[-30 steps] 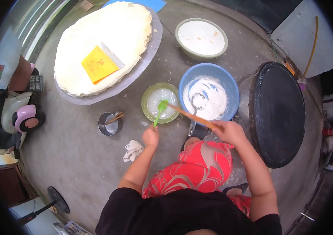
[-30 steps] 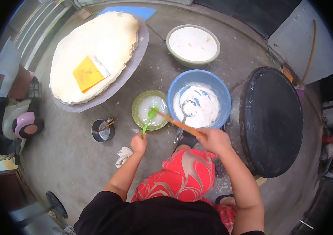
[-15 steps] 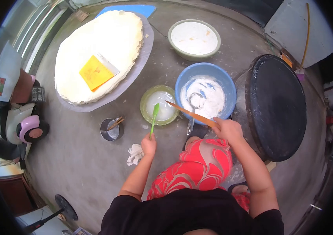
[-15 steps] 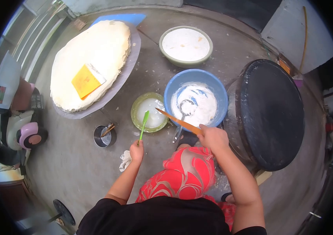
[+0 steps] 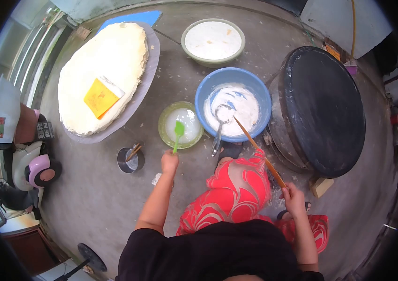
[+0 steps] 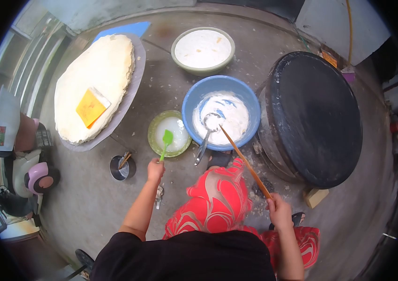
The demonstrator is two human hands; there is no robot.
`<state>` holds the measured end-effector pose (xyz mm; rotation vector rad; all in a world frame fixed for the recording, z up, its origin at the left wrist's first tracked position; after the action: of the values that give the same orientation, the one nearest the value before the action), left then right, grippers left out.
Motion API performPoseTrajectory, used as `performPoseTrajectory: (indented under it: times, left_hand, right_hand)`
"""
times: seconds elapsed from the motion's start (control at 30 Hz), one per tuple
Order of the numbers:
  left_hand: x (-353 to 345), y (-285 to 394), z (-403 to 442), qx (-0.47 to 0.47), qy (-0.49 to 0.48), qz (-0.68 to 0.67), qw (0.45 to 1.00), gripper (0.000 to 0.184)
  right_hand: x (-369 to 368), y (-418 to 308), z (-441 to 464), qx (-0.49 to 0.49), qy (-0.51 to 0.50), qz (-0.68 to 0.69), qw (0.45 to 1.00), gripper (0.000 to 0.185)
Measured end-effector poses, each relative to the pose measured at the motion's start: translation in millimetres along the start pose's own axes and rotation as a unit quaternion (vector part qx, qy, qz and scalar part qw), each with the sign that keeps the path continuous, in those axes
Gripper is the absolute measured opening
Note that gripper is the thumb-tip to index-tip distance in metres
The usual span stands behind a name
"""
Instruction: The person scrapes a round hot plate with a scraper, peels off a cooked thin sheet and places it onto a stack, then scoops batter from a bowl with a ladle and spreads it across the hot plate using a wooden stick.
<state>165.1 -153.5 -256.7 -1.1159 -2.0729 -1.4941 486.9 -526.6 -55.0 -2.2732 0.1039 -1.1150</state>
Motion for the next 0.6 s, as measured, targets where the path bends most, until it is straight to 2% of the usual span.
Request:
performPoseTrajectory:
  times: [0.03,0.1,0.17,0.23,0.27,0.3,0.37,0.4,0.43,0.5,0.53,0.6]
  left_hand:
    - [11,21,-9,-0.003,0.0,0.003,1.0,0.024]
    - [52,97,-34,-0.171,0.07,0.091,0.979,0.024]
    - [59,133,-37,-0.195,0.062,0.117,0.972,0.024]
    - [53,166,-30,-0.274,0.035,0.196,0.941,0.023]
    - [47,188,-26,-0.376,0.055,0.226,0.897,0.02]
    - [42,208,-21,-0.385,0.052,0.227,0.893,0.02]
    - [16,257,-18,-0.455,-0.01,0.341,0.823,0.018]
    - [1,275,-14,-0.501,-0.01,0.37,0.782,0.017]
    - [-11,295,-6,-0.51,-0.008,0.371,0.776,0.017]
    - [-55,331,-5,-0.58,-0.054,0.467,0.666,0.012]
    - [-72,346,2,-0.586,-0.055,0.467,0.66,0.012]
    - [-122,374,-7,-0.704,-0.079,0.487,0.51,0.012]
  right_hand:
    - [0,8,-5,-0.011,0.006,0.03,0.999,0.009]
    - [-2,21,-10,-0.016,0.006,0.011,1.0,0.01]
    - [-7,33,-10,-0.004,0.019,-0.09,0.996,0.015]
    - [-11,32,-2,-0.002,0.027,-0.126,0.992,0.016]
    - [-13,28,2,0.005,0.033,-0.168,0.985,0.017]
    - [-12,25,5,-0.001,0.039,-0.162,0.986,0.017]
    - [-13,16,13,0.012,0.034,-0.129,0.991,0.019]
    - [-12,14,15,0.009,0.041,-0.122,0.992,0.019]
    - [-11,14,17,0.002,0.045,-0.133,0.99,0.019]
    - [-10,19,23,-0.011,0.052,-0.139,0.989,0.019]
    - [-11,23,26,-0.015,0.05,-0.141,0.989,0.019]
    - [-12,32,30,-0.026,0.05,-0.14,0.989,0.019]
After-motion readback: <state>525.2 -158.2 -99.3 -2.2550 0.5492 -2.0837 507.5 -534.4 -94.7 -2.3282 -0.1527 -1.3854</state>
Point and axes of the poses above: each hand's wrist, its own z-axis towards the middle knuckle, its own x-axis out of the back of the hand, y = z × x, the point moved 8 cm from there along z, towards the middle knuckle, and after that the axes turned 8 degrees about -x, right-handed, at the moved point
